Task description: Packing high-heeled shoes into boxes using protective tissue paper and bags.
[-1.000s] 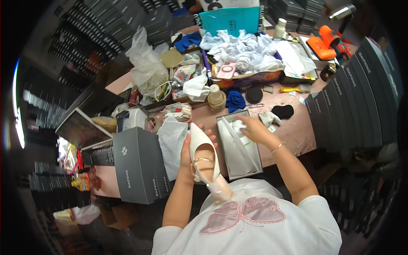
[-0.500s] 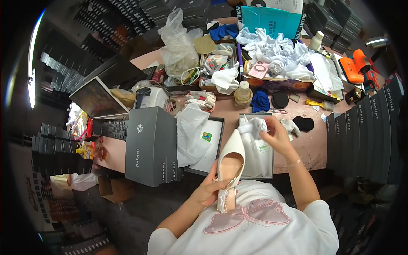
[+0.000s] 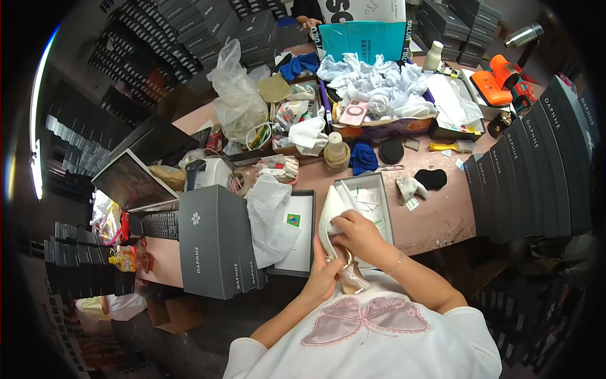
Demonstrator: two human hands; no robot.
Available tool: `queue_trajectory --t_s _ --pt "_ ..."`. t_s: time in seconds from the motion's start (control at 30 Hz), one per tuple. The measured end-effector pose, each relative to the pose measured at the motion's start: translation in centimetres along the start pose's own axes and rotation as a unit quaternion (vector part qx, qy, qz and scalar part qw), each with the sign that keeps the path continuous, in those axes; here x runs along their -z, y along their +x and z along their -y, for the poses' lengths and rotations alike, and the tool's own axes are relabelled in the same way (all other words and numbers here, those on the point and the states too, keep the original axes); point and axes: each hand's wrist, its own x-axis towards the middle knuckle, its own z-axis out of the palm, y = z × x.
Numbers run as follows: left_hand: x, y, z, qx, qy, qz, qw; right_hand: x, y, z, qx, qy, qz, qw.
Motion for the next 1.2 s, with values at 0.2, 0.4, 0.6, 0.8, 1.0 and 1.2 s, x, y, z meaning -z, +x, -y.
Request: queue_trajectory --t_s 0.2,0.4,0.6,0.8,1.0,1.2 --pt "1.4 0.6 2.7 -0.036 0.026 -0.023 0.999 -0.3 0.6 -2.8 0.026 -0.084 -0.033 0.996" --pt "1.9 -0.6 1.7 -0.010 -0.031 -0.012 0.999 -1.6 1.0 -4.4 -0.109 0.123 0.010 0.986" --pt "4.4 1.1 -0.7 -0.076 0.027 -0.112 0.991 -3.5 0.2 -4.0 -0.230 0.281 0.049 0.930" --pt "13.4 6.5 -1.7 -0.219 0.366 -0.212 0.879 -8.5 -9.4 -12.3 -0.135 -0.121 0.049 0.982" --pt "8.1 3.2 2.3 -0.201 0.412 -0.059 0.887 -5.1 -6.2 -11.3 -0.313 0.186 0.034 0.931" --pt "4.7 3.0 3.6 -0.004 -0.050 0.028 0.998 -3.0 -3.7 -2.9 -0.264 0.560 -0.072 0.782"
